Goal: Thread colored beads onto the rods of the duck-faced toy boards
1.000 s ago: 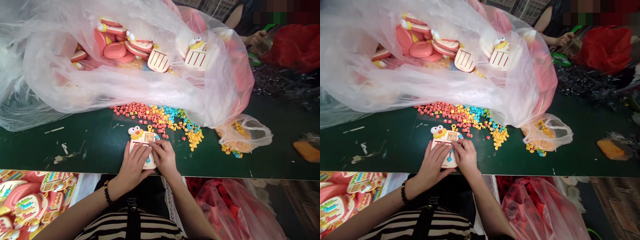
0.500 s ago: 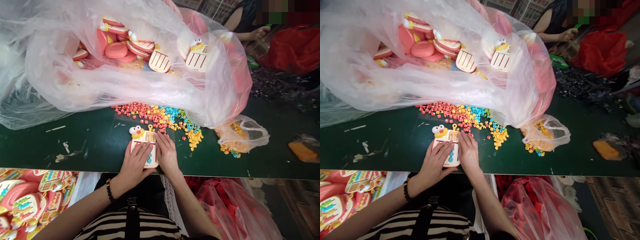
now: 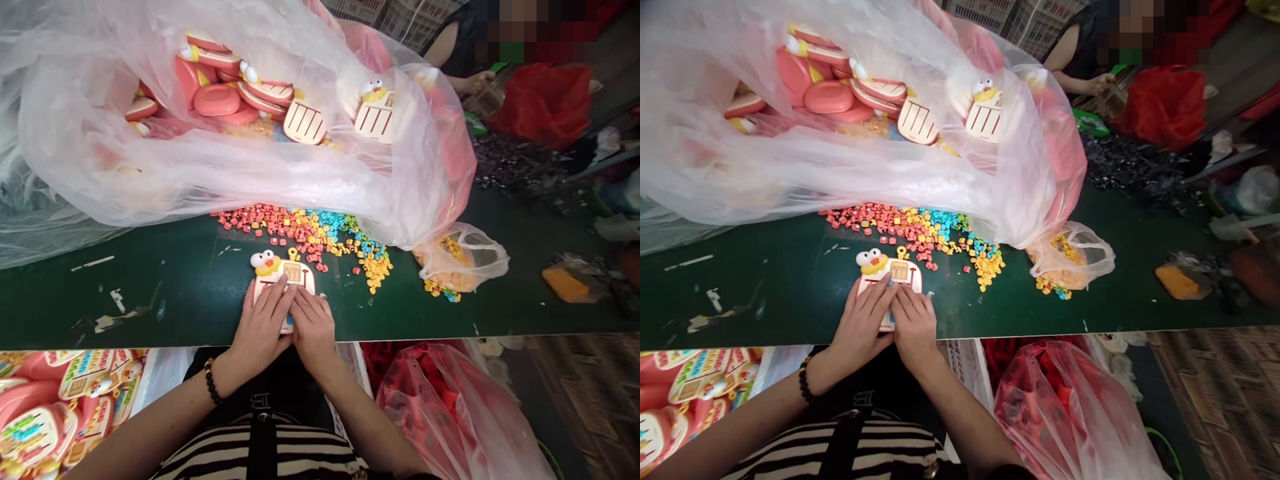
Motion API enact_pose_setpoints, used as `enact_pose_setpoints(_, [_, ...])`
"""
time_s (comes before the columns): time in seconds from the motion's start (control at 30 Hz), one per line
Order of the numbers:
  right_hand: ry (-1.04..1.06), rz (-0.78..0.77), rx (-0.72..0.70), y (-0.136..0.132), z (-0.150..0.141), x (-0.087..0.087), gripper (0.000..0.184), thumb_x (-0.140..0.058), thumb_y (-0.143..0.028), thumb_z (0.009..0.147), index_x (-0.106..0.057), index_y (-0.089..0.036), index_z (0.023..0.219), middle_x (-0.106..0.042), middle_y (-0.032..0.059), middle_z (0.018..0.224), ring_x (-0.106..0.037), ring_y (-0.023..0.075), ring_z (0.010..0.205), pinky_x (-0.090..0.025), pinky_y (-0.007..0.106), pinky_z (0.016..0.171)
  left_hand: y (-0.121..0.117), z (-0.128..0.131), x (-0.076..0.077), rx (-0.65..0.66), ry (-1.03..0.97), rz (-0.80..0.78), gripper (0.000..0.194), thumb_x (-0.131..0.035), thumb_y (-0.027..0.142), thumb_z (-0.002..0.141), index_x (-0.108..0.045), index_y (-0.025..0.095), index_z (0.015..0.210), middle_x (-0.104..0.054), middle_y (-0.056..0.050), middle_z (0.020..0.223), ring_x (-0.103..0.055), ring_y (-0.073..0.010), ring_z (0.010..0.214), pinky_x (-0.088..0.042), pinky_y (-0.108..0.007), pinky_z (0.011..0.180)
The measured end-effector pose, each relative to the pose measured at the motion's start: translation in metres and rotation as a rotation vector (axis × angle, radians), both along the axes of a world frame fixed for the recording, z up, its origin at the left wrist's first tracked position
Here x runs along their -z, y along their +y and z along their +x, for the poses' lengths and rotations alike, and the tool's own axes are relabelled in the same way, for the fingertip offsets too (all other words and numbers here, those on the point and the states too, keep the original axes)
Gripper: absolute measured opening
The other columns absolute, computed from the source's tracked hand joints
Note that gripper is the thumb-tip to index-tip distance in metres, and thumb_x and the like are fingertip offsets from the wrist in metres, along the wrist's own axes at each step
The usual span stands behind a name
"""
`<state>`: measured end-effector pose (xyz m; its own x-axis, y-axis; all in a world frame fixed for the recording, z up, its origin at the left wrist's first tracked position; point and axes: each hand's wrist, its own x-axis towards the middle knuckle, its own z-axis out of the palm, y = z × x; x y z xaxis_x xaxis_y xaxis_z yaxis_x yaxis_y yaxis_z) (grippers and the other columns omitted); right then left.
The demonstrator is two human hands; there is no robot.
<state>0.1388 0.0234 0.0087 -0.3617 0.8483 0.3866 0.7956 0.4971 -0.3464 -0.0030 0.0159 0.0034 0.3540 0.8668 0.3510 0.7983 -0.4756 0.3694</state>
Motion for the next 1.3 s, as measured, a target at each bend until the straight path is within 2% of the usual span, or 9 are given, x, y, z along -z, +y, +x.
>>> enact_pose_setpoints(0.1, [0.096, -0.07, -0.039, 0.004, 0.002, -0.008, 0.047, -0.041, -0.01, 0.089, -0.057, -0.033, 0.127, -0.068, 0.0008, 0.122, -0.061, 0.0198, 0.116, -0.052, 0.039, 0.093, 0.0, 0.0, 0.0, 0.004, 0.017, 0.001, 0.062, -0.053, 0.038, 0.088, -0.037, 0.01, 0.141, -0.041, -0.019, 0.146, -0.043, -0.0283, 0.131, -0.018, -0.052, 0.115])
enact_pose_setpoints(0.17, [0.22, -0.063, 0.034, 0.02, 0.021, -0.017, 0.039, -0.042, -0.013, 0.089, -0.063, -0.03, 0.118, -0.07, 0.0013, 0.118, -0.064, 0.0186, 0.112, -0.052, 0.036, 0.094, 0.001, 0.0, -0.001, 0.008, 0.027, 0.008, 0.062, -0.054, 0.041, 0.087, -0.04, 0.01, 0.139, -0.045, -0.018, 0.144, -0.044, -0.0291, 0.129, -0.019, -0.053, 0.115])
enact_pose_setpoints(0.27, [0.243, 0.033, 0.414, 0.06, 0.072, -0.03, 0.032, -0.042, -0.022, 0.091, -0.068, -0.022, 0.11, -0.071, 0.0087, 0.113, -0.065, 0.0228, 0.108, -0.049, 0.041, 0.096, 0.001, 0.0, -0.003, 0.02, 0.038, 0.021, 0.057, -0.06, 0.044, 0.084, -0.049, 0.013, 0.131, -0.05, -0.017, 0.14, -0.049, -0.0307, 0.122, -0.023, -0.055, 0.112])
enact_pose_setpoints(0.37, [0.014, -0.142, 0.591, 0.1, 0.118, -0.034, 0.031, -0.053, -0.029, 0.084, -0.07, -0.014, 0.106, -0.071, 0.0154, 0.106, -0.065, 0.03, 0.1, -0.051, 0.047, 0.089, 0.001, 0.0, -0.004, 0.01, 0.041, 0.027, 0.052, -0.062, 0.043, 0.082, -0.054, 0.014, 0.125, -0.052, -0.017, 0.138, -0.051, -0.0314, 0.12, -0.027, -0.055, 0.109])
enact_pose_setpoints(0.57, [-0.051, -0.198, 0.344, 0.13, 0.132, -0.025, 0.033, -0.057, -0.031, 0.081, -0.07, -0.02, 0.108, -0.071, 0.0105, 0.106, -0.065, 0.0253, 0.09, -0.052, 0.039, 0.082, -0.002, 0.001, -0.003, -0.043, 0.023, 0.048, 0.048, -0.058, 0.043, 0.085, -0.054, 0.016, 0.125, -0.052, -0.019, 0.137, -0.052, -0.0317, 0.118, -0.028, -0.056, 0.108])
enact_pose_setpoints(0.73, [-0.035, -0.183, 0.44, 0.16, 0.147, -0.036, 0.031, -0.048, -0.026, 0.085, -0.072, -0.018, 0.103, -0.073, 0.0078, 0.085, -0.065, 0.0228, 0.075, -0.052, 0.037, 0.076, -0.002, 0.002, -0.003, -0.052, 0.021, 0.058, 0.049, -0.058, 0.044, 0.085, -0.054, 0.017, 0.126, -0.053, -0.018, 0.136, -0.052, -0.031, 0.119, -0.027, -0.054, 0.109])
enact_pose_setpoints(0.87, [-0.18, -0.292, 0.362, 0.182, 0.152, -0.033, 0.025, -0.053, -0.018, 0.08, -0.072, -0.018, 0.096, -0.073, 0.008, 0.085, -0.066, 0.0243, 0.079, -0.051, 0.036, 0.076, -0.001, 0.003, -0.003, -0.065, 0.04, 0.07, 0.048, -0.058, 0.045, 0.086, -0.055, 0.016, 0.124, -0.053, -0.018, 0.137, -0.053, -0.0312, 0.118, -0.027, -0.054, 0.109])
enact_pose_setpoints(1.07, [-0.22, -0.315, 0.308, 0.178, 0.138, -0.022, 0.025, -0.056, -0.019, 0.078, -0.069, -0.018, 0.098, -0.072, 0.0085, 0.083, -0.065, 0.0247, 0.076, -0.05, 0.036, 0.074, 0.0, 0.004, -0.003, -0.058, 0.048, 0.086, 0.048, -0.056, 0.045, 0.087, -0.055, 0.015, 0.124, -0.053, -0.018, 0.137, -0.053, -0.0315, 0.118, -0.029, -0.054, 0.107])
enact_pose_setpoints(1.3, [-0.175, -0.274, 0.303, 0.175, 0.15, -0.014, 0.029, -0.05, -0.02, 0.077, -0.066, -0.019, 0.101, -0.07, 0.0079, 0.09, -0.062, 0.0225, 0.077, -0.05, 0.036, 0.075, -0.001, 0.004, -0.003, -0.062, 0.045, 0.065, 0.048, -0.056, 0.045, 0.087, -0.055, 0.016, 0.125, -0.052, -0.018, 0.138, -0.052, -0.0315, 0.12, -0.029, -0.055, 0.108])
